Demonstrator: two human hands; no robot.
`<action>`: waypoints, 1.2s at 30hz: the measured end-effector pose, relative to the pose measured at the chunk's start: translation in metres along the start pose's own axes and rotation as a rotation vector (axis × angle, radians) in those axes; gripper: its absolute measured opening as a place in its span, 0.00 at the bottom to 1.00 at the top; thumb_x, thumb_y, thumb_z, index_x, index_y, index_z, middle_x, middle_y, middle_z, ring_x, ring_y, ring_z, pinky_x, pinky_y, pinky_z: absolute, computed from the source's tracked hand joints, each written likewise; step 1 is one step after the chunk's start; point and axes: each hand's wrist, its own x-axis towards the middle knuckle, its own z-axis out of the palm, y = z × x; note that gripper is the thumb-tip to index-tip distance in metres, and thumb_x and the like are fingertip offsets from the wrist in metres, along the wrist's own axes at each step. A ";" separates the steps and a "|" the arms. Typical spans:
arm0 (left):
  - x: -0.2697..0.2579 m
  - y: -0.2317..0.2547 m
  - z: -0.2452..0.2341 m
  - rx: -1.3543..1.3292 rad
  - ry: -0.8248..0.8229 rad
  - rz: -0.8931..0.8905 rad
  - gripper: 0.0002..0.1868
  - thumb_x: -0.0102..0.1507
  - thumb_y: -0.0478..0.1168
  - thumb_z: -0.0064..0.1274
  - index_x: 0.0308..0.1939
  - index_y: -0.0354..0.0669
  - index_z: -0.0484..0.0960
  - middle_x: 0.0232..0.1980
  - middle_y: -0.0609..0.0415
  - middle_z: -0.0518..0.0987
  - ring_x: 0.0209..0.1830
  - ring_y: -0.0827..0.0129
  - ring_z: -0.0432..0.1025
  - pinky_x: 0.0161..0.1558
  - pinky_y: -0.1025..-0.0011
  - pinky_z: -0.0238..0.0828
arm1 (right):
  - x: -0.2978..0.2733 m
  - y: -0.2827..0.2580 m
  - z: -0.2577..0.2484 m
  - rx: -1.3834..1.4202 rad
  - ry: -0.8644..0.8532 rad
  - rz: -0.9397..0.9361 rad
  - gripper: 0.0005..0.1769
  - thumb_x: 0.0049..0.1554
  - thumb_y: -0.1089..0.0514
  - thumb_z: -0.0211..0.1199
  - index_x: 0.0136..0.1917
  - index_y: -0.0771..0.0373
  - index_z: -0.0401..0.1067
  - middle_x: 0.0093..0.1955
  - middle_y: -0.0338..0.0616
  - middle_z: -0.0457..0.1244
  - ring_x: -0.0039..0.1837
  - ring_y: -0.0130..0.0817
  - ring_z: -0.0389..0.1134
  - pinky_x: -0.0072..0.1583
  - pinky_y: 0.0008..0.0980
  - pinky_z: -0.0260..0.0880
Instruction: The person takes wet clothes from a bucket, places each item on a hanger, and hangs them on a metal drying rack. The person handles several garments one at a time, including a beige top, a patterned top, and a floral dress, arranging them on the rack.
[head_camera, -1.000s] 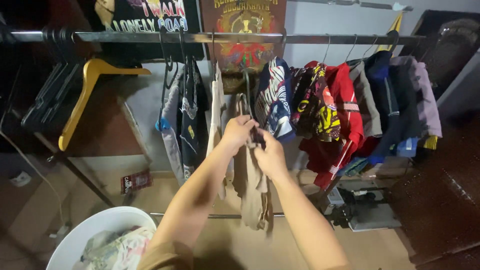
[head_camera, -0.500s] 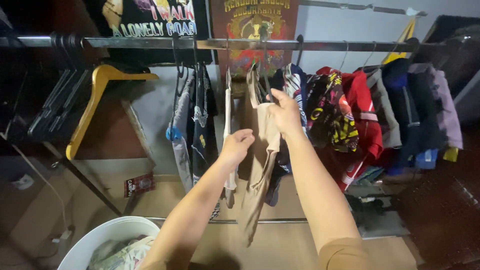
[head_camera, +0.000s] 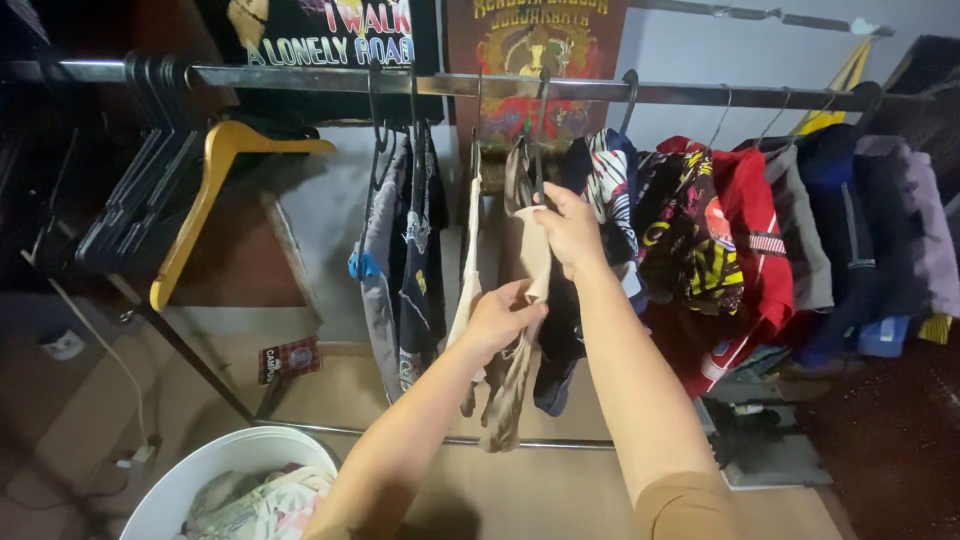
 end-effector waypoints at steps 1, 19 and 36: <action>0.000 0.000 0.000 -0.001 -0.001 -0.003 0.33 0.53 0.47 0.68 0.62 0.45 0.81 0.53 0.49 0.85 0.58 0.64 0.78 0.59 0.66 0.73 | -0.008 -0.006 0.000 -0.001 0.000 0.003 0.29 0.51 0.65 0.64 0.67 0.64 0.73 0.61 0.51 0.70 0.62 0.36 0.70 0.63 0.32 0.72; 0.004 -0.007 0.020 0.174 0.185 0.251 0.18 0.58 0.40 0.62 0.51 0.42 0.85 0.44 0.45 0.86 0.49 0.56 0.81 0.49 0.63 0.81 | -0.027 0.024 -0.029 -0.171 0.007 -0.011 0.17 0.61 0.60 0.63 0.64 0.58 0.76 0.60 0.52 0.70 0.54 0.40 0.73 0.49 0.38 0.76; 0.010 -0.015 0.002 0.670 0.507 0.395 0.07 0.58 0.40 0.57 0.39 0.55 0.86 0.34 0.59 0.81 0.39 0.61 0.79 0.42 0.63 0.81 | 0.007 -0.003 -0.016 -0.679 -0.123 -0.040 0.06 0.59 0.47 0.66 0.48 0.44 0.80 0.43 0.32 0.71 0.50 0.34 0.72 0.51 0.34 0.72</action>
